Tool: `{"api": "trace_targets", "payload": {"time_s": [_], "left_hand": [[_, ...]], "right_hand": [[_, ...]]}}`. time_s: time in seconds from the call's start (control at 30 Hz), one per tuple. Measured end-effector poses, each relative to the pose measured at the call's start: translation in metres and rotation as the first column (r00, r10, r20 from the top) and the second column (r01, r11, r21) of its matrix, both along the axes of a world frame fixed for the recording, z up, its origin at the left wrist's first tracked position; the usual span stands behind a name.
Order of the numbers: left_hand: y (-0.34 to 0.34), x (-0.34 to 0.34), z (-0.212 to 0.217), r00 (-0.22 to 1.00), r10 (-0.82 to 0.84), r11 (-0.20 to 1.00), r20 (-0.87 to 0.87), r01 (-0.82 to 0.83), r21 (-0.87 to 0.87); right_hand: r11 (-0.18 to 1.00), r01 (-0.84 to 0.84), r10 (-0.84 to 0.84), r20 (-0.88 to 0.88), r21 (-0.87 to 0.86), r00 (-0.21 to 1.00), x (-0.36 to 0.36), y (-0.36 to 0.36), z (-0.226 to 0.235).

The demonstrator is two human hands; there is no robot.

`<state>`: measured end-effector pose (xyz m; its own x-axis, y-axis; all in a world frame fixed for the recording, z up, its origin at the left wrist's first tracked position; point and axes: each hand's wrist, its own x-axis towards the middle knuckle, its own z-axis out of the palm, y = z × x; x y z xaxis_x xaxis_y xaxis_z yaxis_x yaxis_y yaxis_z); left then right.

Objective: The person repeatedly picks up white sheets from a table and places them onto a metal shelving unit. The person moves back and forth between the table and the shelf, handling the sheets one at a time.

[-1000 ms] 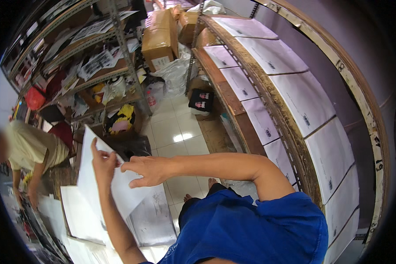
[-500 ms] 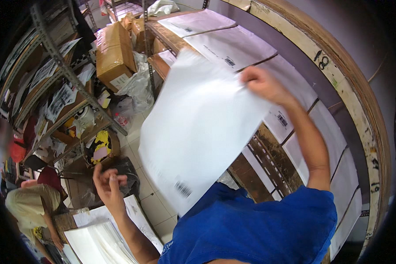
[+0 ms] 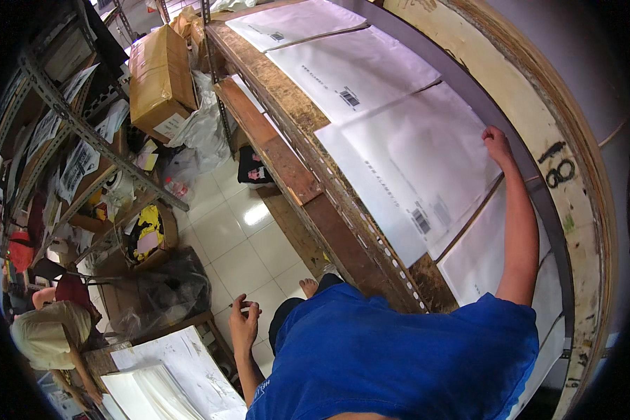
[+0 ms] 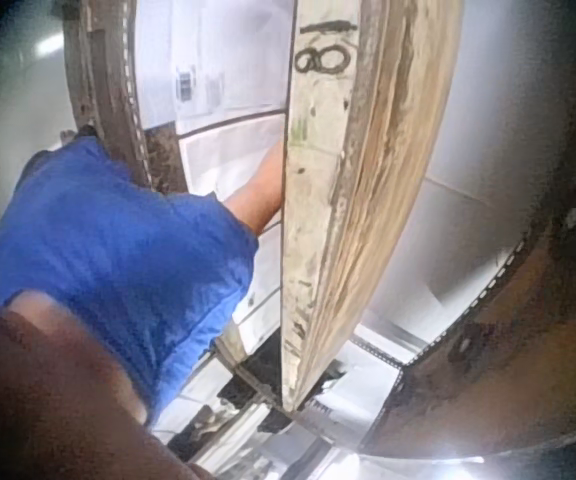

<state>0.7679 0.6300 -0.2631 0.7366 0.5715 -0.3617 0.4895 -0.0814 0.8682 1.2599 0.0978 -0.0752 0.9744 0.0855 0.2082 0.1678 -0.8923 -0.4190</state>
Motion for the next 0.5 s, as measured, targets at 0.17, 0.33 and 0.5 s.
{"api": "trace_targets", "payload": {"time_s": [0.17,0.33,0.5], "left_hand": [[0.021,0.013,0.003,0.998,-0.044,0.988,-0.035,0.048,0.149],[0.027,0.014,-0.001,0.999,-0.032,0.987,-0.027,0.036,0.156],[0.017,0.014,0.0,0.997,-0.036,0.991,-0.064,0.044,0.129]], "right_hand": [[0.998,-0.014,0.024,0.15,-0.065,0.988,0.023,-0.042,-0.005],[0.996,0.015,0.001,0.171,-0.093,0.985,0.037,-0.07,-0.012],[0.987,0.035,0.0,0.217,-0.156,0.976,0.011,-0.036,0.003]]}}
